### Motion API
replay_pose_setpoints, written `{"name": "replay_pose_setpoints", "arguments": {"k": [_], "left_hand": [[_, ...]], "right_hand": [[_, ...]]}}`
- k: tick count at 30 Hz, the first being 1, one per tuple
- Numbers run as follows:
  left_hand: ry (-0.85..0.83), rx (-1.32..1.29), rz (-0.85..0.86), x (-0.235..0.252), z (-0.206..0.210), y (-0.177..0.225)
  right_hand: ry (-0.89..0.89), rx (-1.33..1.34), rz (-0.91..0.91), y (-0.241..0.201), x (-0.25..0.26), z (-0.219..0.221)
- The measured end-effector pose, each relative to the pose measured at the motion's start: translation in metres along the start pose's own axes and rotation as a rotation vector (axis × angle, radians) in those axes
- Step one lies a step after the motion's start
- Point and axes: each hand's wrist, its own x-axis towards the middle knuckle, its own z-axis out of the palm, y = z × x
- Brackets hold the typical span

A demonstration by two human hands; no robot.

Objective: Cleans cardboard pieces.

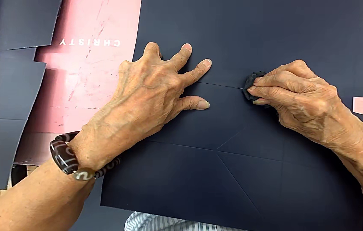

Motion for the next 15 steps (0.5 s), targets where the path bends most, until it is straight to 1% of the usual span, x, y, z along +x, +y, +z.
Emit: {"name": "replay_pose_setpoints", "arguments": {"k": [4,15], "left_hand": [[-0.001,-0.005,-0.01,0.0,0.0,0.001],[0.02,-0.004,-0.006,-0.001,0.001,-0.001]], "right_hand": [[-0.011,-0.005,0.018,-0.003,-0.006,-0.007],[0.045,-0.059,0.102,-0.006,-0.027,-0.016]]}}
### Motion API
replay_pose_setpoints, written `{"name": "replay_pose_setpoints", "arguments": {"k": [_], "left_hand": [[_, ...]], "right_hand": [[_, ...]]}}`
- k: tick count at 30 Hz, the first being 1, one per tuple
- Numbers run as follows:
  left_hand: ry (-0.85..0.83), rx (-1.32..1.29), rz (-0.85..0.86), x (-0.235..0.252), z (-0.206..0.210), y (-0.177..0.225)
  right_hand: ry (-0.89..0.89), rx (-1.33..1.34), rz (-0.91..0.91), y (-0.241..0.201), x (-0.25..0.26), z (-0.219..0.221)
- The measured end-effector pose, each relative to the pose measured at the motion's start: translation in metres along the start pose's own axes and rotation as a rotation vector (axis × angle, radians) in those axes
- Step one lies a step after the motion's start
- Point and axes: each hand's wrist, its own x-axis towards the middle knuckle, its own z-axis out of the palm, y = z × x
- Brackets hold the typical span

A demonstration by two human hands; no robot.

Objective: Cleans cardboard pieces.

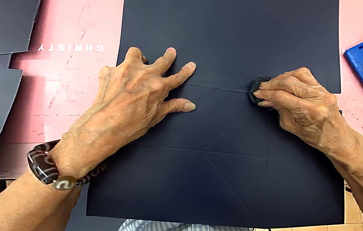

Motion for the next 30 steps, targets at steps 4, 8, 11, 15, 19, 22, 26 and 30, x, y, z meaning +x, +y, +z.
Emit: {"name": "replay_pose_setpoints", "arguments": {"k": [4,8,11,15,19,22,26,30], "left_hand": [[0.015,0.009,0.0,0.0,0.002,-0.001],[0.026,-0.001,-0.003,0.001,0.005,-0.002],[0.064,-0.034,-0.021,0.001,0.008,-0.001],[0.145,-0.07,-0.022,-0.004,0.008,0.0],[0.129,-0.066,-0.019,0.0,0.009,-0.004],[0.14,-0.084,0.04,-0.004,0.008,-0.005],[0.181,-0.086,0.042,-0.001,0.018,-0.01],[0.185,-0.091,0.06,-0.002,0.02,-0.012]], "right_hand": [[0.025,-0.025,0.057,0.0,-0.006,-0.003],[0.05,0.106,0.22,0.002,-0.002,-0.014],[0.024,0.208,0.489,-0.013,0.016,-0.023],[-0.081,0.28,0.526,-0.03,0.048,-0.01],[-0.146,0.223,0.26,-0.039,0.082,0.019],[-0.12,0.165,0.081,-0.042,0.103,0.042],[-0.092,0.104,0.015,-0.047,0.118,0.073],[-0.111,-0.011,-0.005,-0.049,0.117,0.076]]}}
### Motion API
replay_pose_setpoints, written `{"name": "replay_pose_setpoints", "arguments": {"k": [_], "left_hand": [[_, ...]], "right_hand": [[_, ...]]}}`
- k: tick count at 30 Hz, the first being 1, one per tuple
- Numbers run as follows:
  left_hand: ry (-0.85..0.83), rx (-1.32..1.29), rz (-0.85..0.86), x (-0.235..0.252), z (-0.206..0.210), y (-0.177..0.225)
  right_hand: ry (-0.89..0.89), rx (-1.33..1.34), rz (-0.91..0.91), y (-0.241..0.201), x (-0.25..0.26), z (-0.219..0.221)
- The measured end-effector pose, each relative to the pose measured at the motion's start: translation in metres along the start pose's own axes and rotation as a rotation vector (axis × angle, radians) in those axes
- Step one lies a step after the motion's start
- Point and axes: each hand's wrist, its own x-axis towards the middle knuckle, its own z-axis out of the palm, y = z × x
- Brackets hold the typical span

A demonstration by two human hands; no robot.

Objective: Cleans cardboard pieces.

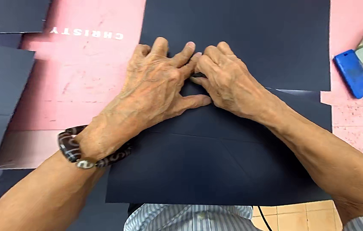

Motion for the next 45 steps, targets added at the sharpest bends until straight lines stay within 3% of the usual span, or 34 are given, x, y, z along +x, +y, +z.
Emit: {"name": "replay_pose_setpoints", "arguments": {"k": [23,27,30,34,38,40,42,45], "left_hand": [[-0.052,0.031,-0.037,-0.005,-0.002,-0.002],[-0.049,0.02,-0.039,-0.005,-0.002,-0.003],[-0.05,0.002,-0.038,-0.004,0.0,-0.005],[-0.002,-0.057,-0.023,0.0,0.003,-0.009],[0.025,-0.069,-0.029,-0.002,0.005,-0.01],[0.038,-0.079,-0.012,-0.003,0.007,-0.011],[0.053,-0.09,-0.006,-0.004,0.01,-0.013],[0.041,-0.092,-0.023,-0.005,0.009,-0.014]], "right_hand": [[-0.016,-0.11,0.169,0.035,-0.105,-0.062],[-0.069,-0.153,0.264,0.038,-0.122,-0.076],[-0.141,-0.116,0.44,0.038,-0.125,-0.096],[0.012,0.117,0.591,0.023,-0.092,-0.111],[0.092,0.23,0.517,-0.006,-0.024,-0.067],[0.092,0.203,0.38,-0.016,0.001,-0.027],[0.1,0.104,0.175,-0.013,0.008,0.006],[0.121,0.092,0.041,-0.003,0.001,0.012]]}}
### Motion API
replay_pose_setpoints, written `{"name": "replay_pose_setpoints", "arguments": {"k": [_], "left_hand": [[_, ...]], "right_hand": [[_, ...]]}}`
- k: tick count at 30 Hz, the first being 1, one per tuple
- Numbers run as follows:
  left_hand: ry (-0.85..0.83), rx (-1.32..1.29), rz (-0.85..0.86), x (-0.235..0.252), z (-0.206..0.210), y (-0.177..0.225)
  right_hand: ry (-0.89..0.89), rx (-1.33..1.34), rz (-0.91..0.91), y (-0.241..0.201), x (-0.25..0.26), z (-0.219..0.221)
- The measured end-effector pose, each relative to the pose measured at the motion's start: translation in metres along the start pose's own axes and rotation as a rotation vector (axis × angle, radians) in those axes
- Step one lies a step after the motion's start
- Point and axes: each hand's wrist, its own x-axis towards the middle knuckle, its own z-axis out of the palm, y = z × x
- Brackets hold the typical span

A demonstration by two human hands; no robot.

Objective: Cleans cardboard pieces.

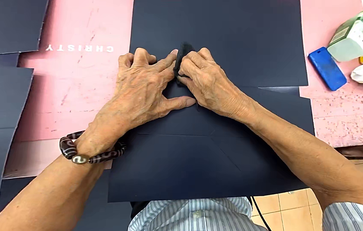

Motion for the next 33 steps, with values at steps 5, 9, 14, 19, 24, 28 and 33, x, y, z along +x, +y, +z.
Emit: {"name": "replay_pose_setpoints", "arguments": {"k": [5,9,14,19,24,28,33], "left_hand": [[-0.008,0.021,0.023,-0.004,-0.007,0.005],[0.009,0.024,-0.048,0.002,0.001,0.004],[0.027,-0.001,-0.057,0.004,0.002,0.005],[0.039,-0.045,0.005,-0.003,-0.005,0.007],[-0.01,-0.029,-0.02,-0.001,-0.005,0.003],[-0.024,-0.001,-0.022,-0.001,-0.005,0.002],[-0.002,0.016,-0.03,0.0,-0.002,0.004]], "right_hand": [[-0.047,-0.026,0.0,0.013,-0.034,-0.031],[-0.107,-0.158,0.131,0.023,-0.076,-0.071],[-0.109,-0.094,0.305,0.001,-0.041,-0.08],[-0.013,0.044,-0.013,-0.004,0.008,-0.002],[-0.029,-0.01,0.03,0.014,-0.036,-0.035],[-0.045,-0.148,0.172,0.025,-0.087,-0.077],[-0.153,-0.389,0.432,0.026,-0.14,-0.145]]}}
